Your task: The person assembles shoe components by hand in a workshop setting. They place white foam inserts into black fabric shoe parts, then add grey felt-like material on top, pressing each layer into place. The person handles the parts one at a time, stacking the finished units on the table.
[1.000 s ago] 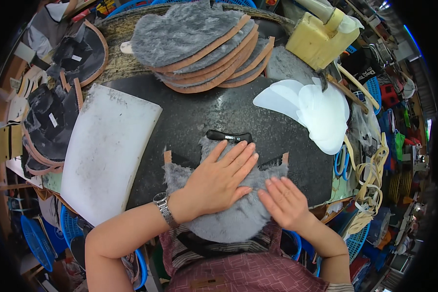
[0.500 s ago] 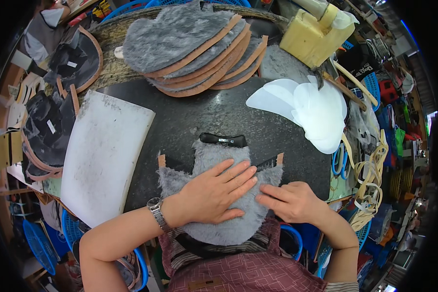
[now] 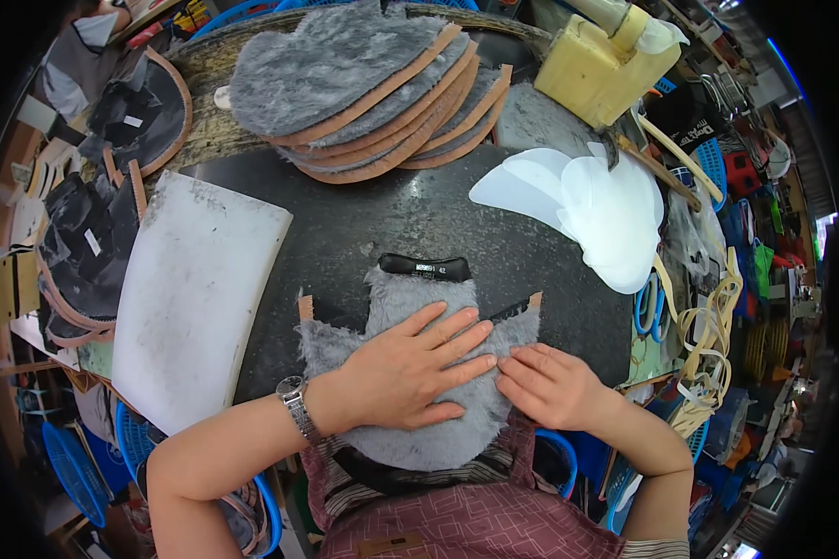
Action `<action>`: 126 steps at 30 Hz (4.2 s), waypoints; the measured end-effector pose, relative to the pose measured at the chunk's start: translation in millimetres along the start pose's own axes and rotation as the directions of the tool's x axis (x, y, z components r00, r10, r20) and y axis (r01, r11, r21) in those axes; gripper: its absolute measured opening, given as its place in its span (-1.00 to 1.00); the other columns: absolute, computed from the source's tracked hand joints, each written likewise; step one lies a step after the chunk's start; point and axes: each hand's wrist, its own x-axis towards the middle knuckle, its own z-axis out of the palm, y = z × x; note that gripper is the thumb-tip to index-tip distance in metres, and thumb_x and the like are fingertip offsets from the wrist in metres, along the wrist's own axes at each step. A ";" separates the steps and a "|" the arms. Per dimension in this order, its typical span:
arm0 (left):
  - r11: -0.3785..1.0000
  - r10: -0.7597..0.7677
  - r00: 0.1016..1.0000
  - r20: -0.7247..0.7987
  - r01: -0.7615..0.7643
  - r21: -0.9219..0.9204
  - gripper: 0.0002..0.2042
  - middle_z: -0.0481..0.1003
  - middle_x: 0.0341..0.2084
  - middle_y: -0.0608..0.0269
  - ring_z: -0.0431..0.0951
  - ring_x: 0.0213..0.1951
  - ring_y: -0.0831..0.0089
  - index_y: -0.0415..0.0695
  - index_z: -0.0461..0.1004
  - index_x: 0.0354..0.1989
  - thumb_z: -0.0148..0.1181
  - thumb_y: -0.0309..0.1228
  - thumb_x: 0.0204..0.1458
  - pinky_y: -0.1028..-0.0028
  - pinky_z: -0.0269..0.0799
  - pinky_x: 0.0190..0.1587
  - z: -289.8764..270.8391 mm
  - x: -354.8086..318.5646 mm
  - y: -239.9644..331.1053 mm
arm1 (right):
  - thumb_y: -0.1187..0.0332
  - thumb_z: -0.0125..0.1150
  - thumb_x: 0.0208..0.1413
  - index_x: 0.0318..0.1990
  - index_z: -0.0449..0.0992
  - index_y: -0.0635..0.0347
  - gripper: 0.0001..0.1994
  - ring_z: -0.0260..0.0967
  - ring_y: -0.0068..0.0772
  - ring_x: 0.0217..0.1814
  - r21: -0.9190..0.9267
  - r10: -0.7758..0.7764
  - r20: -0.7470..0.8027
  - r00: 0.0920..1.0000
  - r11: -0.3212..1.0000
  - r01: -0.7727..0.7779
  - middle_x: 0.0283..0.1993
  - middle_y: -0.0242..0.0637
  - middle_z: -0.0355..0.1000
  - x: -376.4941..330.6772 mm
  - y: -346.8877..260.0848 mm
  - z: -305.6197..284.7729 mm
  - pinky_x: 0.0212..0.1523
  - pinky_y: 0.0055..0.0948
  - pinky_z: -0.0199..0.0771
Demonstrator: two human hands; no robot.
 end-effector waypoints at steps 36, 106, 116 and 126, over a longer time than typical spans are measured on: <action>0.838 -0.545 0.656 -0.522 0.456 -0.301 -0.87 0.35 -0.33 0.20 0.31 -0.15 0.25 -0.15 0.35 -0.50 0.22 -0.48 -0.15 0.35 0.18 -0.06 12.4 20.9 -5.1 | 0.40 0.25 -0.10 -0.28 0.44 0.22 -0.79 0.41 -0.22 -0.35 0.671 0.373 0.174 0.911 0.633 -0.387 -0.39 -0.25 0.41 58.2 74.7 26.8 -0.35 -0.36 0.40; 0.647 -0.719 0.612 -0.329 0.762 0.004 -0.42 0.12 0.17 -0.20 0.11 0.18 -0.07 -0.15 0.10 0.23 -0.22 -0.02 0.13 0.12 0.04 0.18 -130.4 -6.8 -195.4 | 0.20 0.17 0.02 0.06 0.29 0.24 -0.52 0.15 -0.20 0.21 0.930 0.943 -0.173 0.286 0.252 -0.267 0.15 -0.11 0.22 164.0 141.7 11.1 0.18 -0.23 0.12; 0.739 -0.638 0.729 -0.247 0.489 -0.464 -0.30 0.05 0.24 -0.10 0.01 0.27 0.08 -0.10 0.00 0.30 -0.34 0.16 0.12 0.17 -0.07 0.24 -149.6 -32.1 -236.6 | 0.06 0.07 0.12 -0.05 0.40 0.21 -0.59 0.39 -0.41 -0.22 0.954 0.846 0.222 0.485 -0.086 -0.287 -0.19 -0.24 0.45 207.1 140.3 38.8 -0.26 -0.43 0.35; 0.265 -0.782 0.596 -0.182 0.054 -0.963 -0.33 0.25 0.09 0.09 0.25 0.11 0.32 -0.14 0.09 0.22 -0.31 0.16 0.13 0.29 0.11 0.18 -176.2 -104.1 -246.7 | 0.52 0.11 -0.17 0.15 0.23 0.33 -0.40 0.37 -0.02 0.02 0.150 0.049 -0.409 0.911 0.989 0.014 0.06 0.10 0.31 294.6 81.8 65.9 -0.06 -0.28 0.47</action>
